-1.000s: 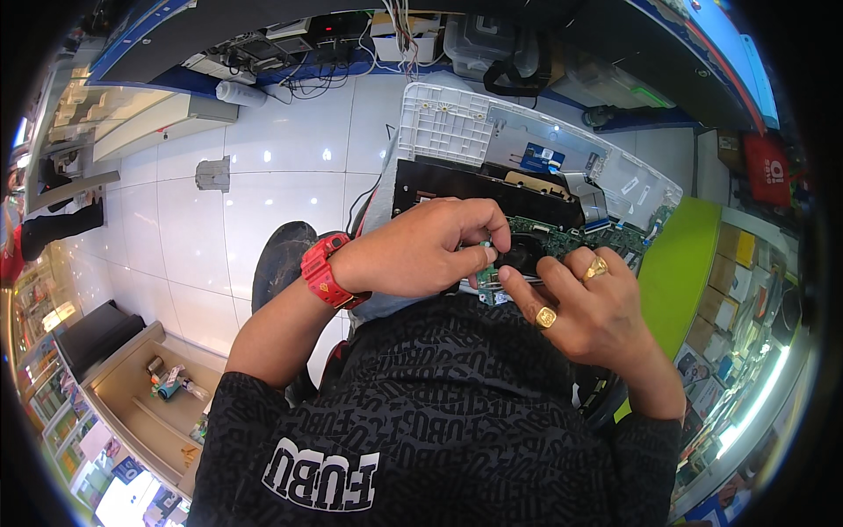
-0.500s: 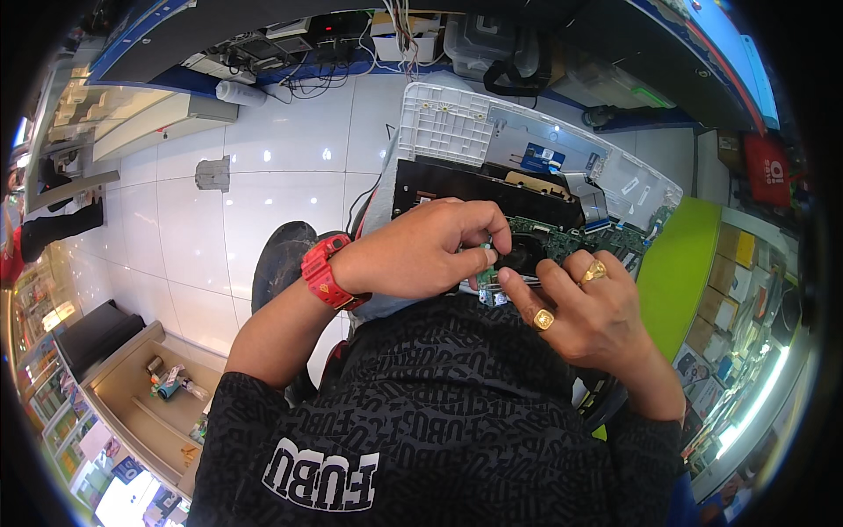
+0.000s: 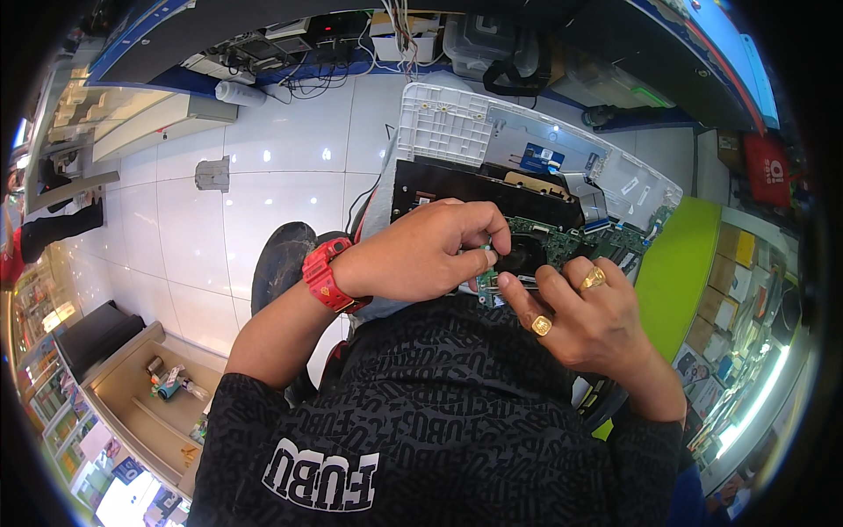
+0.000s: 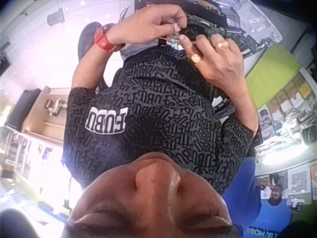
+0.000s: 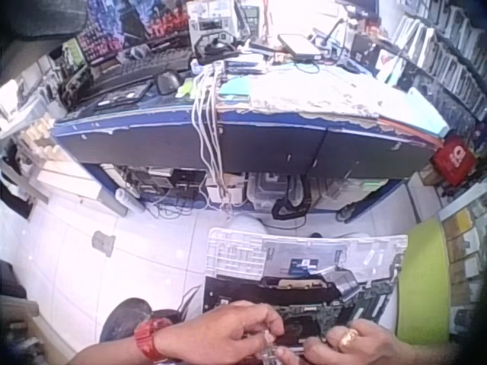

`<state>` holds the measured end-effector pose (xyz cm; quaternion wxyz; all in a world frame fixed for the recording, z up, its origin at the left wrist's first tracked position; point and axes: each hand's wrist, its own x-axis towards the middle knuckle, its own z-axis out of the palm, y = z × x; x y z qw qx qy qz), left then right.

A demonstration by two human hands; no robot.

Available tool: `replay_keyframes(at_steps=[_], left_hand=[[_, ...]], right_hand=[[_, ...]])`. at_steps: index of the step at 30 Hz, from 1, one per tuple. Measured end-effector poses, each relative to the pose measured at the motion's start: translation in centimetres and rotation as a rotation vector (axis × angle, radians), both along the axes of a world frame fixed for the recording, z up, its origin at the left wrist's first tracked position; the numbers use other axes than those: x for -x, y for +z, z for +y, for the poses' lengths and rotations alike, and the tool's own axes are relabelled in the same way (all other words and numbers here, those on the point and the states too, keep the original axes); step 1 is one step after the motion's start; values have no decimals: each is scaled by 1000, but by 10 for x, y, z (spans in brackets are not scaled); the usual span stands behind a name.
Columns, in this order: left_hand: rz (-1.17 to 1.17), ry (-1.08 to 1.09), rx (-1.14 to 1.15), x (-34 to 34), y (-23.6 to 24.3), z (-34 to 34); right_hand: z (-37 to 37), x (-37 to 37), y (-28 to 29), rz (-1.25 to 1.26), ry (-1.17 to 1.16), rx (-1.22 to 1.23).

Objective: The person uses tweezers and their hands to handle internal laptop components, including connecting ribbon cables and placing a small circuit board into the laptop chassis.

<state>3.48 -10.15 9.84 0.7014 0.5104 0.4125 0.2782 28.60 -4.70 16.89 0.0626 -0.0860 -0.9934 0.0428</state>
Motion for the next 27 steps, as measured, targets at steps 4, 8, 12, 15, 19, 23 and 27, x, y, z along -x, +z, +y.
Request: replay_keyframes(at_steps=[4,8,12,15,19,23,27], left_hand=[[15,9,-49,-1,0,-1],[122,-33,-209,0,3,-3],[271,-9,-455,0,0,-8],[328,45,-540,-8,-2,-19],[346,77,-529,-10,2,-28],[368,194,-533,-15,-3,-40],[679,689,-529,-41,9,-66]], right_hand=[[-1,-1,1,-15,-14,35],[2,-3,-14,127,-68,135],[-17,-20,-30,205,-333,424],[-33,-19,-31,152,-583,953],[-41,-2,-39,38,-712,1455],[-47,7,-55,133,-645,1590],[-52,16,-55,225,-703,1715]])
